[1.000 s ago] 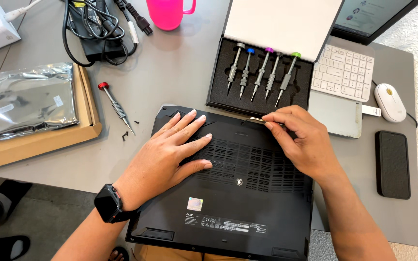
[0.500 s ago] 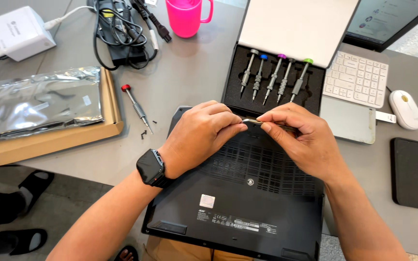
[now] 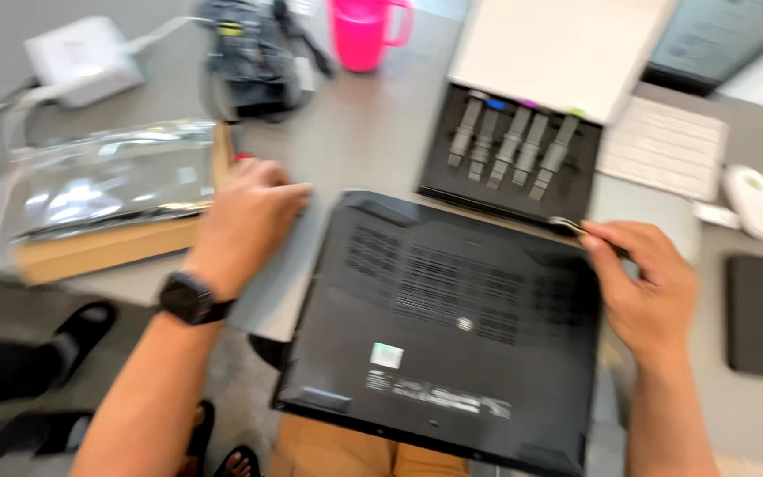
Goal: The person uses a screwdriver to remove several screws from the bottom of a laptop, places the screws on the desk, and then uses a pair of tweezers to pry along the seam of the back panel.
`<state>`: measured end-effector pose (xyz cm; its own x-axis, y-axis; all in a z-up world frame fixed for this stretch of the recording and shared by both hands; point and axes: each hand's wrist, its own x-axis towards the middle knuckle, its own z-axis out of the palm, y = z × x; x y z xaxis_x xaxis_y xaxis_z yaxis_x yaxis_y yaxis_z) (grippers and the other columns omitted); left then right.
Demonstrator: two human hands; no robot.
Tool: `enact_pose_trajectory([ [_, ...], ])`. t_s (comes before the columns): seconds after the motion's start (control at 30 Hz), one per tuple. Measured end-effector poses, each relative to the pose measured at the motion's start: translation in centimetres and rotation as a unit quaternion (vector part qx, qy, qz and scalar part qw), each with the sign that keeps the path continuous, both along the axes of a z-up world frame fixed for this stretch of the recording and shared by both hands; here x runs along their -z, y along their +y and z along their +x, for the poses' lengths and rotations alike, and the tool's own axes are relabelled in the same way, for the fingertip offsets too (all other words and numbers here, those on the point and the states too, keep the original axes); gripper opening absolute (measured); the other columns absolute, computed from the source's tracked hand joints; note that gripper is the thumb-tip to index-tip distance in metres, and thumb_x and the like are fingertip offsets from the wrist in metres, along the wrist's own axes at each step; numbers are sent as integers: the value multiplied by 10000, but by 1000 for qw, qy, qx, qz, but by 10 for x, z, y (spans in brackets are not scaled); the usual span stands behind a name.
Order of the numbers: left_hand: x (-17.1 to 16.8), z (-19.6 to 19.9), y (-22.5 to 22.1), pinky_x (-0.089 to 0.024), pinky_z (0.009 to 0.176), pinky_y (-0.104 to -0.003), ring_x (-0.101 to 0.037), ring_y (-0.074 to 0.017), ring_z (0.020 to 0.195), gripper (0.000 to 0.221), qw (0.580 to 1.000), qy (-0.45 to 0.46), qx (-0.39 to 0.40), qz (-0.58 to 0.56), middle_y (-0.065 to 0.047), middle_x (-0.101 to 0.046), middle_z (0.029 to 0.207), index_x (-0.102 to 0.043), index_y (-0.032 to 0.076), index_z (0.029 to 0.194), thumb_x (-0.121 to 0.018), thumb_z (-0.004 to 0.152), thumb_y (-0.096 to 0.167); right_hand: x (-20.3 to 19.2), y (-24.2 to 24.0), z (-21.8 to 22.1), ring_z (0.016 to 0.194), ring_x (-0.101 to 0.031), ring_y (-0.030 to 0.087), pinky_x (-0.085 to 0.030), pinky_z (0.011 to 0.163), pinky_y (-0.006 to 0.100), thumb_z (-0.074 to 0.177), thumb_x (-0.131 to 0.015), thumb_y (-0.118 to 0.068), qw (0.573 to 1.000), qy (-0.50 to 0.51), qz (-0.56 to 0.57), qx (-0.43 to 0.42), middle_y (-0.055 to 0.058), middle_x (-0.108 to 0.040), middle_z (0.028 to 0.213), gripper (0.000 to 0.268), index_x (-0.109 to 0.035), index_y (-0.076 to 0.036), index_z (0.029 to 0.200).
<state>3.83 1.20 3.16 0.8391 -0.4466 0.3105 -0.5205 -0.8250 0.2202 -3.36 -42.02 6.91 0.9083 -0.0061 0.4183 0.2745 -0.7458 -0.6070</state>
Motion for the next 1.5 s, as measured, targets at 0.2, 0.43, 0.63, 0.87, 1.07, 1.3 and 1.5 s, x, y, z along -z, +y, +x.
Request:
enact_pose_trajectory([
  [0.2, -3, -13, 1, -524, 831, -443, -589, -339, 940, 147, 998, -47, -16, 31, -97, -664, 985, -807, 148, 1138, -729, 1018, 181, 11, -22, -21, 970, -637, 168, -486, 833, 273, 1039, -686, -22, 998, 16, 20, 58, 82, -728, 1076, 121, -762, -51, 1129],
  [0.43, -2, -10, 8, -544, 1020, -405, -650, -293, 982, 155, 993, -68, -13, 92, -56, -708, 1008, -815, 139, 1140, -749, 1019, 210, 15, -34, -33, 857, -598, 129, -451, 705, 239, 997, -697, -10, 995, 8, 45, 85, 84, -711, 1030, 148, -772, -57, 1115],
  [0.63, -13, -11, -1, -573, 954, -406, -640, -311, 977, 321, 990, -91, -19, 107, -71, -715, 1124, -796, 146, 1345, -774, 1043, 252, 20, -48, -44, 863, -621, 162, -458, 694, 255, 966, -713, 32, 995, -15, 38, 90, 103, -708, 1013, 163, -765, -57, 1092],
  [0.87, -47, -19, -86, -514, 1050, -467, -663, -327, 1236, 325, 991, -16, 131, -30, -124, -715, 1272, -733, 78, 1250, -700, 970, 241, 24, -51, -48, 843, -617, 151, -479, 700, 243, 957, -718, 47, 994, -14, 40, 104, 110, -703, 1015, 166, -770, -47, 1084],
  [1.07, -36, -27, -112, -430, 1160, -454, -578, -310, 1362, 395, 973, 14, 230, -34, -104, -679, 1365, -707, 91, 1259, -671, 953, 339, 24, -48, -48, 866, -614, 141, -474, 699, 233, 961, -722, 39, 993, -13, 51, 101, 102, -706, 1027, 161, -774, -50, 1084],
  [1.3, -30, -30, -111, -430, 1175, -446, -572, -293, 1364, 390, 973, 35, 221, -49, -119, -646, 1416, -708, 87, 1254, -678, 948, 328, 25, -48, -48, 861, -611, 131, -479, 710, 230, 971, -719, 20, 993, 6, 56, 106, 88, -700, 1022, 158, -774, -67, 1091],
  [1.5, -29, -29, -111, -427, 1180, -445, -577, -294, 1359, 395, 973, 35, 223, -52, -120, -649, 1412, -709, 92, 1258, -684, 944, 331, 23, -47, -48, 815, -589, 123, -470, 703, 225, 972, -716, 20, 992, 10, 68, 106, 93, -701, 1036, 156, -775, -58, 1094],
])
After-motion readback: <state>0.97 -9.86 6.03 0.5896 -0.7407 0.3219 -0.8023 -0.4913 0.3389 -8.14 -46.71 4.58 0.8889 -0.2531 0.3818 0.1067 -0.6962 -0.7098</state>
